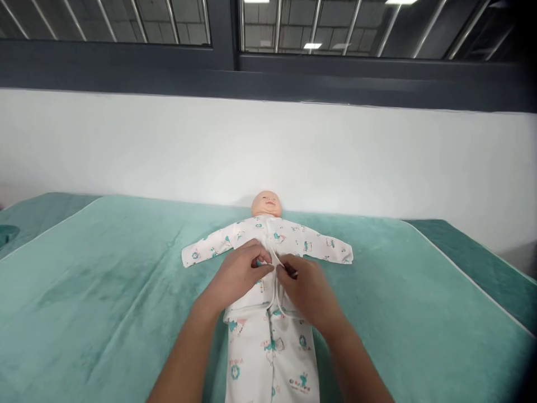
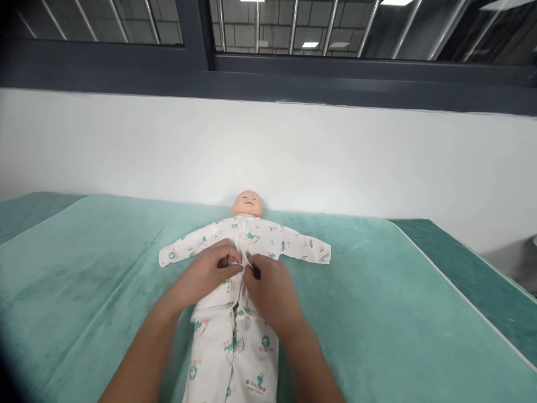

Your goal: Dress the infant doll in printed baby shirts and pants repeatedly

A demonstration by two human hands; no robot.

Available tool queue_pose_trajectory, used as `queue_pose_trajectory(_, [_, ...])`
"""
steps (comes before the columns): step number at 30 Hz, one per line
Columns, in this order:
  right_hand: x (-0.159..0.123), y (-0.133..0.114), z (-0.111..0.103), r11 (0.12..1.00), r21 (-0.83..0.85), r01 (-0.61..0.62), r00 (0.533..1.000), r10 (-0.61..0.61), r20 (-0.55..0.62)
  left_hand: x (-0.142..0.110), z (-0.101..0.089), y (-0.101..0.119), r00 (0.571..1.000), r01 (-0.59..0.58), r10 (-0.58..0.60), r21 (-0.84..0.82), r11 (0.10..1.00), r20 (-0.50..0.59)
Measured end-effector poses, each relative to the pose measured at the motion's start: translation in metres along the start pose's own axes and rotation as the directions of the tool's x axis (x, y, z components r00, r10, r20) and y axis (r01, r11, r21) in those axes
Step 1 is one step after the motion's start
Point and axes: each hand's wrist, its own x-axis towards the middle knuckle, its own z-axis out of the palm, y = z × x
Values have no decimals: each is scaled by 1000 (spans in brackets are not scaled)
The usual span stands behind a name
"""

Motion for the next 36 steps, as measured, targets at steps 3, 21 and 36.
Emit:
queue_pose_trajectory(3, [2,5,-8,941,317,-116,992,98,75,-2,-4,4,999,25,-22,-99,995,26])
queue_pose_trajectory(21, [7,12,1,677,716,-170,983,62,175,3,-4,1,975,195,-107,-525,829,193])
queue_pose_trajectory(36, [11,21,-5,675,693,-253,947,26,321,3,-4,-2,983,136,-45,-531,836,180])
